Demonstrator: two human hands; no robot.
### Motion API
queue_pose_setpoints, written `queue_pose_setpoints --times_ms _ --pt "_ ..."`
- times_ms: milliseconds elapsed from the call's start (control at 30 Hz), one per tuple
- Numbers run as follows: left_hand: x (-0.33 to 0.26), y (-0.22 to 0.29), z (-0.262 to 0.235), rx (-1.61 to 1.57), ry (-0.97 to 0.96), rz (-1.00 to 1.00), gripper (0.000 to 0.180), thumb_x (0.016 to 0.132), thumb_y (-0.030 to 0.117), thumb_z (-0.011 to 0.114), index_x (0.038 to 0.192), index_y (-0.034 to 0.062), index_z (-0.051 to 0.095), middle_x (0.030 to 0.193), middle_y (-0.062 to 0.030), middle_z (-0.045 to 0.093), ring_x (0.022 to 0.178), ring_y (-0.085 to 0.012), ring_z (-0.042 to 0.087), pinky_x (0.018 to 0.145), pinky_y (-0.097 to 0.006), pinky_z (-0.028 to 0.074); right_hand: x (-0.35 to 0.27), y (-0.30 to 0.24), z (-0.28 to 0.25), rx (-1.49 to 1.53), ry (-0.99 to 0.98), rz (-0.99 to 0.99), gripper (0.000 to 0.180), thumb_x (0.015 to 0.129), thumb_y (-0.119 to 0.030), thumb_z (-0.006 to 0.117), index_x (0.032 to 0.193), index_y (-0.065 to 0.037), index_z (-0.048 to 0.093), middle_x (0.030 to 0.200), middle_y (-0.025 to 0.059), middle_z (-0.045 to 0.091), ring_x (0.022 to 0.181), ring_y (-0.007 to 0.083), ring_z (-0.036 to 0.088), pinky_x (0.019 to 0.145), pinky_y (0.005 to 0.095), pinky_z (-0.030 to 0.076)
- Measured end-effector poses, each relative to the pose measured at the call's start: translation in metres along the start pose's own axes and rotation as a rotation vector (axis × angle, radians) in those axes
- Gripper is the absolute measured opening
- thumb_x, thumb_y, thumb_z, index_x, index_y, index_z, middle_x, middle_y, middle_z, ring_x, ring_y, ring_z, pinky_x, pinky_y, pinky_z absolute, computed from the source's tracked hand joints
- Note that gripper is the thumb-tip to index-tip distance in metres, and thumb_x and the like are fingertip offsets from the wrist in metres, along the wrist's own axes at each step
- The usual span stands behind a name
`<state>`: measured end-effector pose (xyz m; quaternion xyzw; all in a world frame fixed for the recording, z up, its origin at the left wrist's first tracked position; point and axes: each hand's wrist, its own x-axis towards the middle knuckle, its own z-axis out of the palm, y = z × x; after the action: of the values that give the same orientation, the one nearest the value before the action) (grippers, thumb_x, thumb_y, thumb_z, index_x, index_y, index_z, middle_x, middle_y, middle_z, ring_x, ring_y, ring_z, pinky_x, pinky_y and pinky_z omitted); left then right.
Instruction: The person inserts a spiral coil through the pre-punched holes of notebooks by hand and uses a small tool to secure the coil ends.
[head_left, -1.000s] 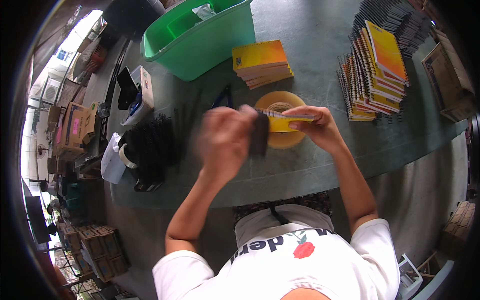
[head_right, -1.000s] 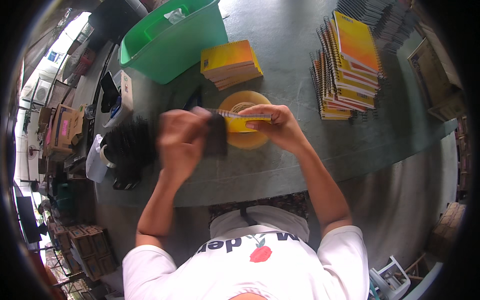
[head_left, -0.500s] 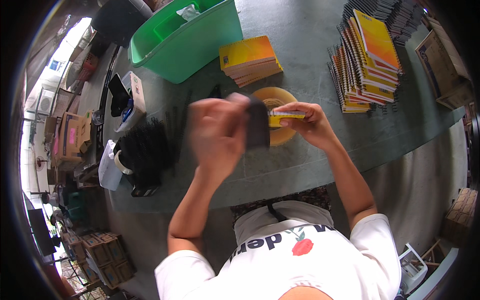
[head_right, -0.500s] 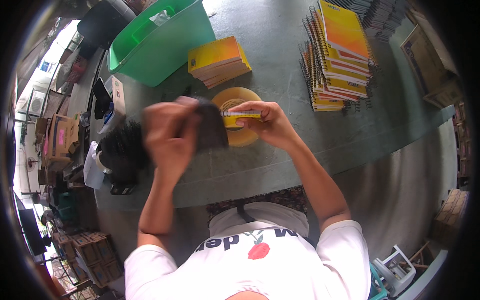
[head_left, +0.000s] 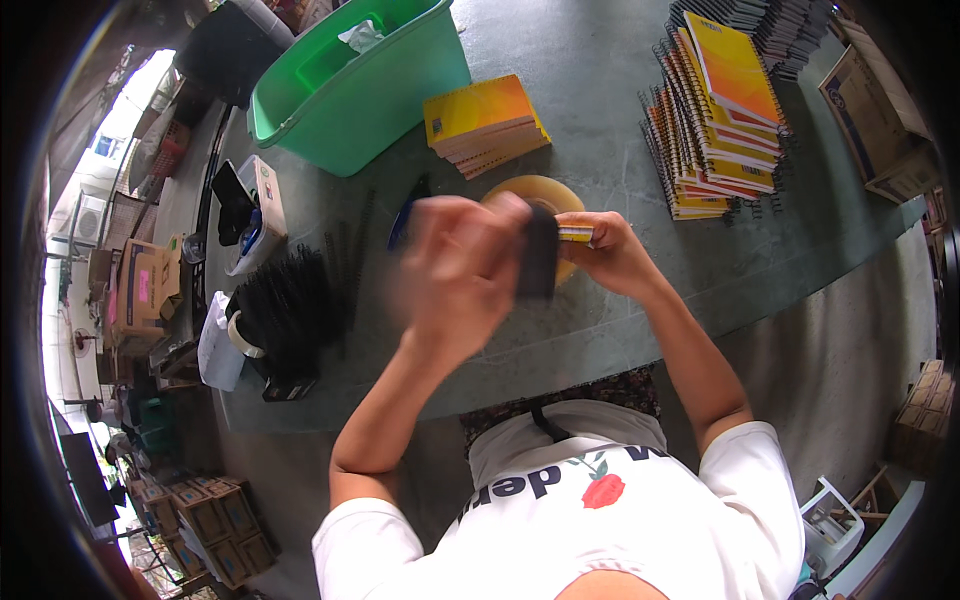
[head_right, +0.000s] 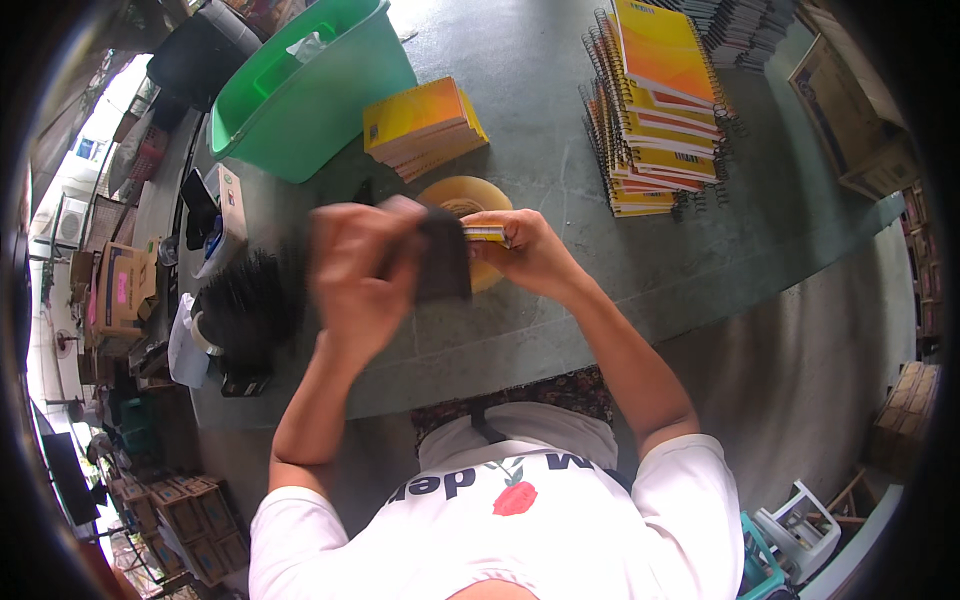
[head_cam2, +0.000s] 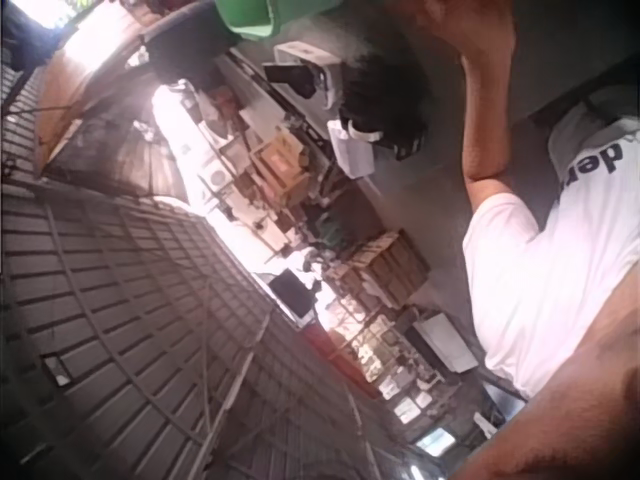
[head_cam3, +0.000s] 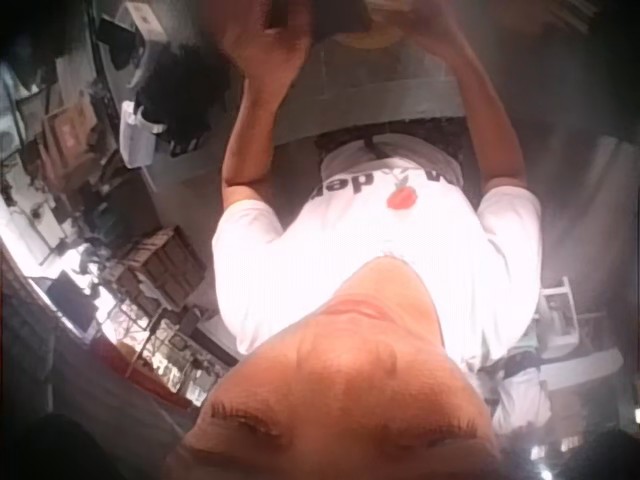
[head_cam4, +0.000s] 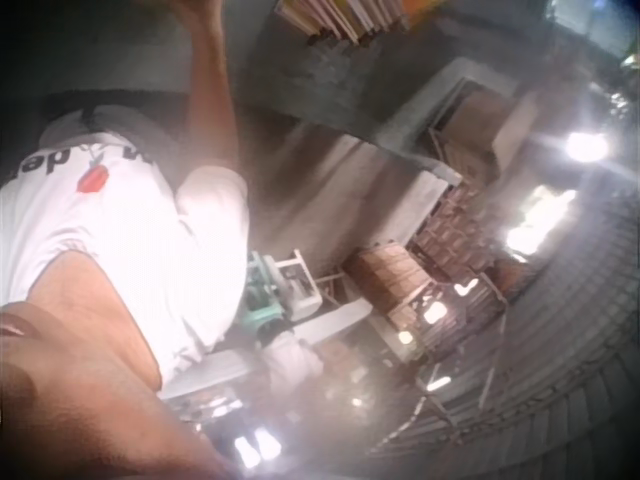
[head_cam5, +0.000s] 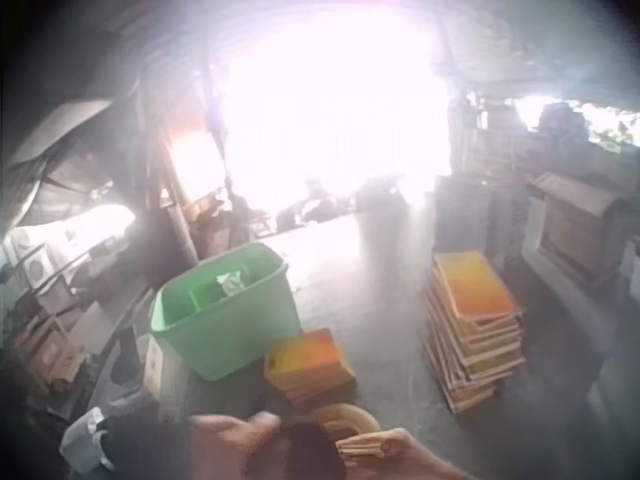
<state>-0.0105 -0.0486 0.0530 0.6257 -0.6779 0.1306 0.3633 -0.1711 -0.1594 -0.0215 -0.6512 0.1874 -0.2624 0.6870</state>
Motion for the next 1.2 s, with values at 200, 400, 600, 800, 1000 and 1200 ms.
queue_pose_setpoints --times_ms 200,400,600,800,1000,1200 --pt "0.014 0.003 0.003 -0.090 0.073 0.004 0.028 0.070 0.002 0.071 0.096 0.0095 0.068 0.088 -0.0097 0.060 0.084 -0.0264 0.060 0.067 -0.037 0.052 -0.001 0.002 -0.004 -0.036 -0.041 0.022 0.034 0.084 0.009 0.059 0.117 0.001 0.062 0.106 0.0070 0.068 0.096 0.0067 0.058 0.085 0.0234 0.048" --pt "-0.062 0.004 0.032 -0.373 -0.343 -0.184 0.024 0.076 0.005 0.071 0.099 0.0059 0.065 0.092 -0.0114 0.059 0.077 -0.0301 0.062 0.068 -0.041 0.051 0.002 0.008 -0.005 0.012 -0.045 -0.062 0.035 0.085 0.007 0.061 0.119 0.000 0.061 0.110 0.0068 0.067 0.103 0.0103 0.059 0.090 0.0239 0.047" --pt "-0.040 0.011 0.016 -0.100 -0.242 0.008 0.023 0.078 0.011 0.071 0.099 0.0047 0.065 0.093 -0.0113 0.062 0.090 -0.0292 0.061 0.074 -0.039 0.049 0.004 0.010 0.007 0.061 0.085 -0.204 0.031 0.088 0.003 0.058 0.118 -0.002 0.062 0.112 0.0096 0.066 0.107 0.0155 0.060 0.095 0.0277 0.047" --pt "0.005 -0.004 0.023 0.005 -0.284 0.123 0.024 0.079 0.008 0.069 0.102 0.0056 0.063 0.094 -0.0111 0.063 0.091 -0.0289 0.059 0.077 -0.039 0.047 0.001 0.003 0.012 0.256 0.157 -0.134 0.020 0.089 0.000 0.060 0.108 -0.001 0.065 0.102 0.0051 0.067 0.096 0.0097 0.061 0.085 0.0241 0.049" --pt "0.019 0.002 0.034 -0.287 -0.372 0.076 0.025 0.079 0.008 0.068 0.103 0.0049 0.062 0.095 -0.0119 0.062 0.092 -0.0304 0.060 0.080 -0.039 0.047 -0.011 0.025 -0.004 -0.113 0.096 -0.075 0.014 0.090 -0.003 0.058 0.102 -0.001 0.065 0.083 -0.0003 0.067 0.080 0.0027 0.055 0.072 0.0225 0.047" --pt "0.017 0.006 0.051 -0.393 -0.364 0.085 0.018 0.076 0.000 0.066 0.093 0.0033 0.064 0.091 -0.0113 0.063 0.091 -0.0311 0.059 0.077 -0.038 0.048 -0.011 0.041 -0.008 -0.214 0.134 -0.157 0.017 0.089 0.000 0.054 0.102 0.000 0.064 0.076 -0.0010 0.062 0.074 0.0025 0.049 0.065 0.0242 0.046"
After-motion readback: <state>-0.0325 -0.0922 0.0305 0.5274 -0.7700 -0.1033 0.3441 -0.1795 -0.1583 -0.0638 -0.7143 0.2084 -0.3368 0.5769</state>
